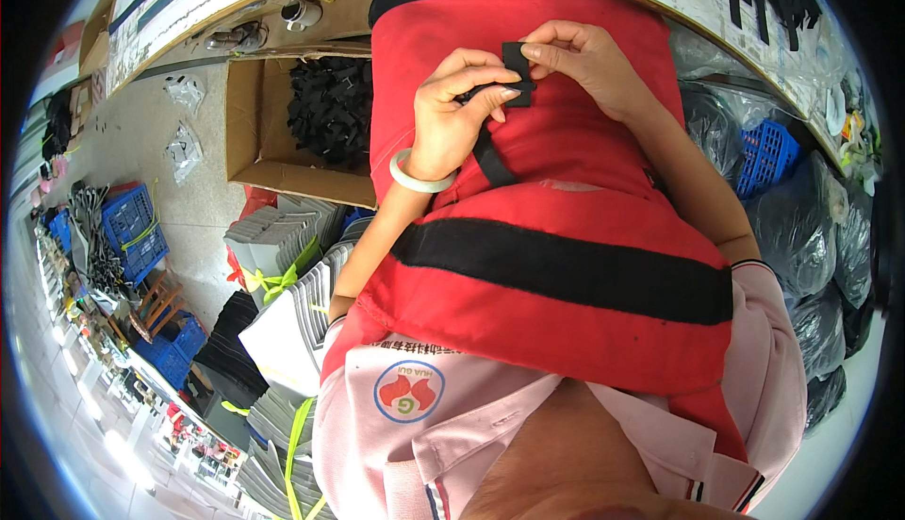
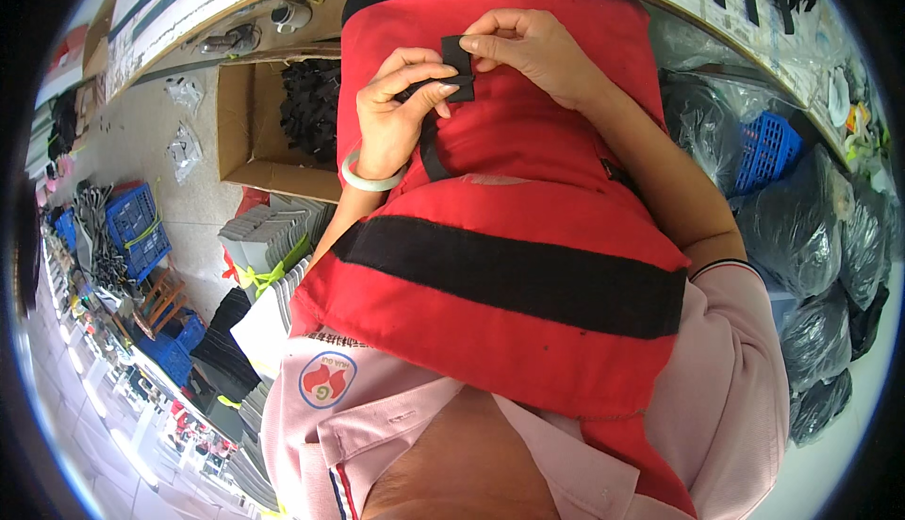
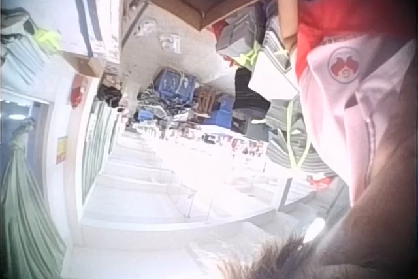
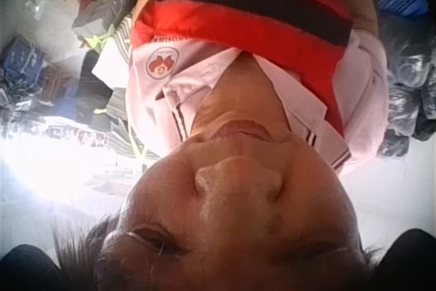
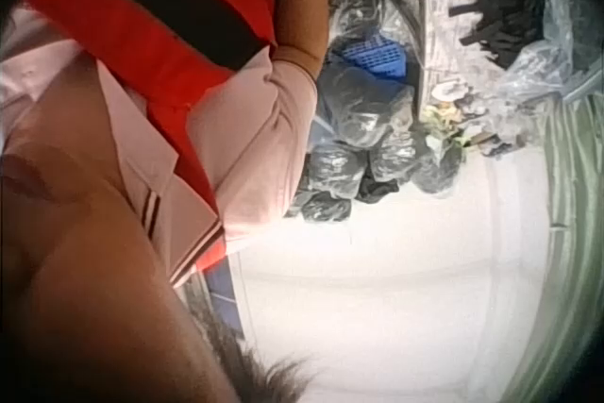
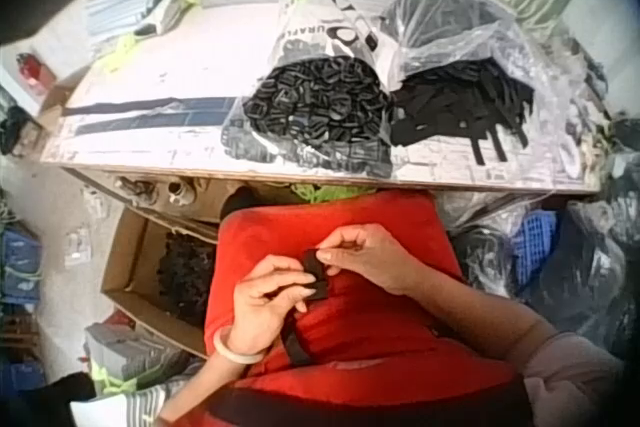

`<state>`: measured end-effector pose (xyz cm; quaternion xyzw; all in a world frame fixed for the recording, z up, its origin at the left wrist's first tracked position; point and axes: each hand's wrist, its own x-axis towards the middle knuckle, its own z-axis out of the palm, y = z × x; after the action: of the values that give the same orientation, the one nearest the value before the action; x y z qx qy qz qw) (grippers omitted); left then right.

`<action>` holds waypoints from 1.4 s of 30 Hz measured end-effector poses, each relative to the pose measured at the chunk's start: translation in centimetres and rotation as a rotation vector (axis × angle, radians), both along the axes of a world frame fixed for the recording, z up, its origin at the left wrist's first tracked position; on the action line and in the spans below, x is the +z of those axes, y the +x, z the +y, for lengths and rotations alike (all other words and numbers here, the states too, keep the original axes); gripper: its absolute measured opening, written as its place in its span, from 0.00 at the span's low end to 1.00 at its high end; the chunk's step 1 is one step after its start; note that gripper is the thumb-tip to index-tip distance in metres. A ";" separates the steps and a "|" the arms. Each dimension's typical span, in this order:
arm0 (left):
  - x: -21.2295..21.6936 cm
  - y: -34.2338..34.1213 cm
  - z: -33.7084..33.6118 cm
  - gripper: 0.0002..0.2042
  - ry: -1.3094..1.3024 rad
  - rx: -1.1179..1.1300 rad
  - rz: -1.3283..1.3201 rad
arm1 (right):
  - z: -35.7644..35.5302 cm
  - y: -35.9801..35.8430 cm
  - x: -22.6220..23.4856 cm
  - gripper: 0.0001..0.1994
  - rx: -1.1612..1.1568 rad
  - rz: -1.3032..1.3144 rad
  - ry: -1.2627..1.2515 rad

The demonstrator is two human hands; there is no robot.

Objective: Manually threading plastic buckles onto black nylon webbing straps.

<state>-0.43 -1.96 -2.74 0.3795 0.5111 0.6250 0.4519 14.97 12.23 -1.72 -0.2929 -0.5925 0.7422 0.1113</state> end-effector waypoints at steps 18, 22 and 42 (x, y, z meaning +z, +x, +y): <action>4.6 -8.6 -8.2 0.11 -0.340 0.592 0.260 | -3.7 -5.3 2.6 0.15 0.193 0.138 0.411; 1.9 -15.0 -14.3 0.16 -0.141 0.837 -0.380 | -5.2 -5.3 15.8 0.06 0.655 0.390 0.109; 0.1 -4.1 -0.3 0.11 -0.233 0.120 -0.468 | 2.9 0.4 13.1 0.13 0.430 0.129 0.803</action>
<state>-4.58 -2.26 -2.66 0.1390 0.4827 0.6585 0.5604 15.42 15.14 11.38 -0.0501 -0.8723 0.4768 0.0962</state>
